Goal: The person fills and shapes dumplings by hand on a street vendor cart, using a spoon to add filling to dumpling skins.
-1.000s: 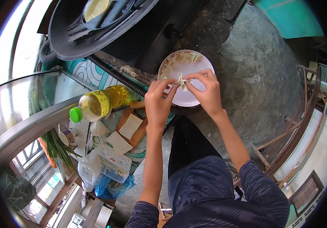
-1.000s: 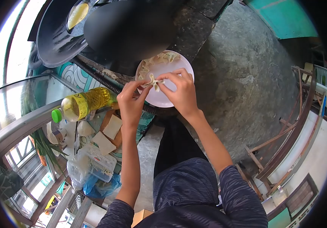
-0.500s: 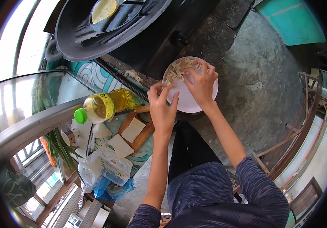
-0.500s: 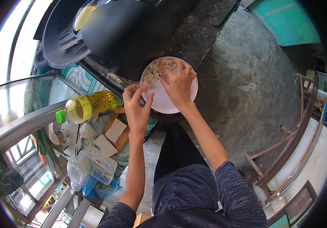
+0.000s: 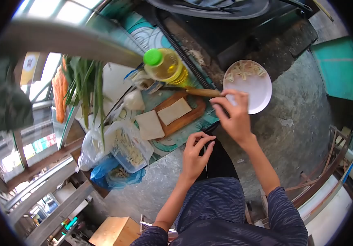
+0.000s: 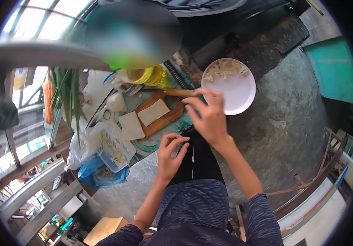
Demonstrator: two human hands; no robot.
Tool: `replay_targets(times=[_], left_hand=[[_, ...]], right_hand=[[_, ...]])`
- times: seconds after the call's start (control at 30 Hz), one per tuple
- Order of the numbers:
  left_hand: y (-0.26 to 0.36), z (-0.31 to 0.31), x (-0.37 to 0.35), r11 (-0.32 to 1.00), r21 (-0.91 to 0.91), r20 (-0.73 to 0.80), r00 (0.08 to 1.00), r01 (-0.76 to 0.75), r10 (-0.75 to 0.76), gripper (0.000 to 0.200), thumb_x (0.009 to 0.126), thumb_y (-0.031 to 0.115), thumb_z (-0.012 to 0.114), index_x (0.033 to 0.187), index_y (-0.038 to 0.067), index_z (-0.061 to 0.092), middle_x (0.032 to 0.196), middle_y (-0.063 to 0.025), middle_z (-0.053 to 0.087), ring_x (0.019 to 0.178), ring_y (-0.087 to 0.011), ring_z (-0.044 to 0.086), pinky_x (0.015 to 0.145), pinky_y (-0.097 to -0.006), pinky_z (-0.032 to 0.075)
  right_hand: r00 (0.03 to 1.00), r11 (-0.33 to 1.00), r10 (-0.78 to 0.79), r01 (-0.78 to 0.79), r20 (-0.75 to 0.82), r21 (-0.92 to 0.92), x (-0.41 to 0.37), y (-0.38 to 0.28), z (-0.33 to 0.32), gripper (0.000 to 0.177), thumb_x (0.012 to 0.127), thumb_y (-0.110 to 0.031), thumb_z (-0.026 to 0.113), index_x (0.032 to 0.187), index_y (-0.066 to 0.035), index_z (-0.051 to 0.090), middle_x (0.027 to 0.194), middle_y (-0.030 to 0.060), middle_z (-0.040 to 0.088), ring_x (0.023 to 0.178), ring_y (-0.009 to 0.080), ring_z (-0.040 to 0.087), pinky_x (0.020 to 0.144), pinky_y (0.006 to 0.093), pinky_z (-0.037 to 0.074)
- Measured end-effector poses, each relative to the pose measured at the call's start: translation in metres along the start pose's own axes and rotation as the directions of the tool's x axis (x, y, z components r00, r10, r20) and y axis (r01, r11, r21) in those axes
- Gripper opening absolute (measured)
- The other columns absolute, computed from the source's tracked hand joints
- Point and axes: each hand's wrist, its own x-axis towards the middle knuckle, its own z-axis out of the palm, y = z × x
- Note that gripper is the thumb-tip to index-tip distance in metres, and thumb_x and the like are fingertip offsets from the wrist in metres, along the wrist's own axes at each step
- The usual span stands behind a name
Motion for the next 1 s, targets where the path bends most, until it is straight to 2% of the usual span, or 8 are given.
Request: replay_targets(times=[0.1, 0.13, 0.3, 0.5, 0.6, 0.7, 0.8, 1.0], left_hand=[[-0.010, -0.020, -0.027, 1.000, 0.003, -0.023, 0.999, 0.030, -0.030, 0.019, 0.077, -0.001, 0.069, 0.096, 0.004, 0.068, 0.095, -0.0072, 0.056, 0.080, -0.0178, 0.058, 0.071, -0.0286, 0.048], [-0.011, -0.028, -0.035, 0.999, 0.002, -0.036, 0.999, 0.038, -0.038, 0.019, 0.077, -0.001, 0.069, 0.096, 0.004, 0.068, 0.096, -0.0074, 0.056, 0.080, -0.0177, 0.058, 0.070, -0.0286, 0.048], [-0.021, -0.065, -0.066, 0.998, -0.013, -0.158, 0.986, 0.056, -0.058, 0.020, 0.077, -0.001, 0.069, 0.096, 0.005, 0.069, 0.096, -0.0076, 0.056, 0.078, -0.0170, 0.057, 0.068, -0.0278, 0.047], [-0.035, -0.110, -0.096, 0.994, -0.009, -0.295, 0.950, 0.109, -0.106, 0.019, 0.077, -0.002, 0.070, 0.095, 0.005, 0.069, 0.095, -0.0065, 0.057, 0.076, -0.0151, 0.056, 0.065, -0.0268, 0.045], [-0.043, -0.129, -0.108, 0.995, -0.014, -0.323, 0.941, 0.099, -0.099, 0.019, 0.078, -0.002, 0.069, 0.097, 0.003, 0.068, 0.096, -0.0074, 0.056, 0.076, -0.0163, 0.056, 0.067, -0.0278, 0.047], [-0.051, -0.145, -0.117, 0.993, -0.019, -0.341, 0.933, 0.116, -0.115, 0.019, 0.079, -0.002, 0.068, 0.097, 0.002, 0.068, 0.097, -0.0078, 0.056, 0.076, -0.0170, 0.057, 0.069, -0.0283, 0.048], [-0.062, -0.156, -0.126, 0.991, -0.040, -0.375, 0.917, 0.128, -0.134, 0.020, 0.078, -0.002, 0.068, 0.097, 0.002, 0.068, 0.096, -0.0075, 0.056, 0.076, -0.0167, 0.057, 0.069, -0.0281, 0.048], [-0.080, -0.171, -0.141, 0.985, -0.093, -0.429, 0.888, 0.143, -0.169, 0.021, 0.078, -0.003, 0.068, 0.097, 0.003, 0.068, 0.095, -0.0068, 0.056, 0.075, -0.0160, 0.056, 0.068, -0.0281, 0.047]], right_hand=[[0.954, 0.992, -0.111, 0.089, 0.279, 0.090, -0.006, -0.028, 0.046, 0.021, 0.077, -0.016, 0.067, 0.096, -0.011, 0.065, 0.105, 0.0052, 0.054, 0.102, 0.0259, 0.046, 0.085, 0.0395, 0.038], [0.947, 0.989, -0.145, 0.135, 0.286, 0.055, -0.009, -0.034, 0.064, 0.024, 0.076, -0.018, 0.068, 0.099, -0.011, 0.064, 0.106, 0.0054, 0.054, 0.103, 0.0260, 0.046, 0.084, 0.0397, 0.038], [0.936, 0.945, -0.224, 0.276, 0.271, -0.173, -0.010, -0.044, 0.137, 0.039, 0.072, -0.024, 0.071, 0.107, -0.012, 0.061, 0.111, 0.0068, 0.053, 0.104, 0.0268, 0.047, 0.083, 0.0413, 0.039], [0.928, 0.981, -0.110, 0.159, 0.355, -0.114, -0.005, -0.047, 0.144, 0.036, 0.068, -0.022, 0.073, 0.101, -0.011, 0.062, 0.104, 0.0053, 0.056, 0.101, 0.0273, 0.050, 0.081, 0.0425, 0.041], [0.941, 0.992, -0.099, 0.117, 0.323, -0.037, -0.003, -0.043, 0.151, 0.027, 0.070, -0.018, 0.072, 0.095, -0.010, 0.062, 0.094, 0.0045, 0.060, 0.093, 0.0267, 0.053, 0.077, 0.0406, 0.042], [0.927, 0.999, -0.018, 0.028, 0.375, -0.022, 0.001, -0.043, 0.153, 0.018, 0.072, -0.015, 0.069, 0.089, -0.010, 0.064, 0.086, 0.0046, 0.062, 0.089, 0.0260, 0.055, 0.075, 0.0387, 0.043], [0.949, 0.991, -0.074, 0.104, 0.308, -0.082, 0.002, -0.049, 0.152, 0.011, 0.074, -0.012, 0.067, 0.085, -0.010, 0.066, 0.080, 0.0041, 0.063, 0.086, 0.0250, 0.057, 0.074, 0.0382, 0.044], [0.922, 0.923, -0.314, 0.353, 0.228, -0.155, -0.001, -0.059, 0.156, 0.013, 0.077, -0.011, 0.064, 0.090, -0.011, 0.067, 0.084, 0.0038, 0.062, 0.088, 0.0244, 0.056, 0.073, 0.0377, 0.044]])
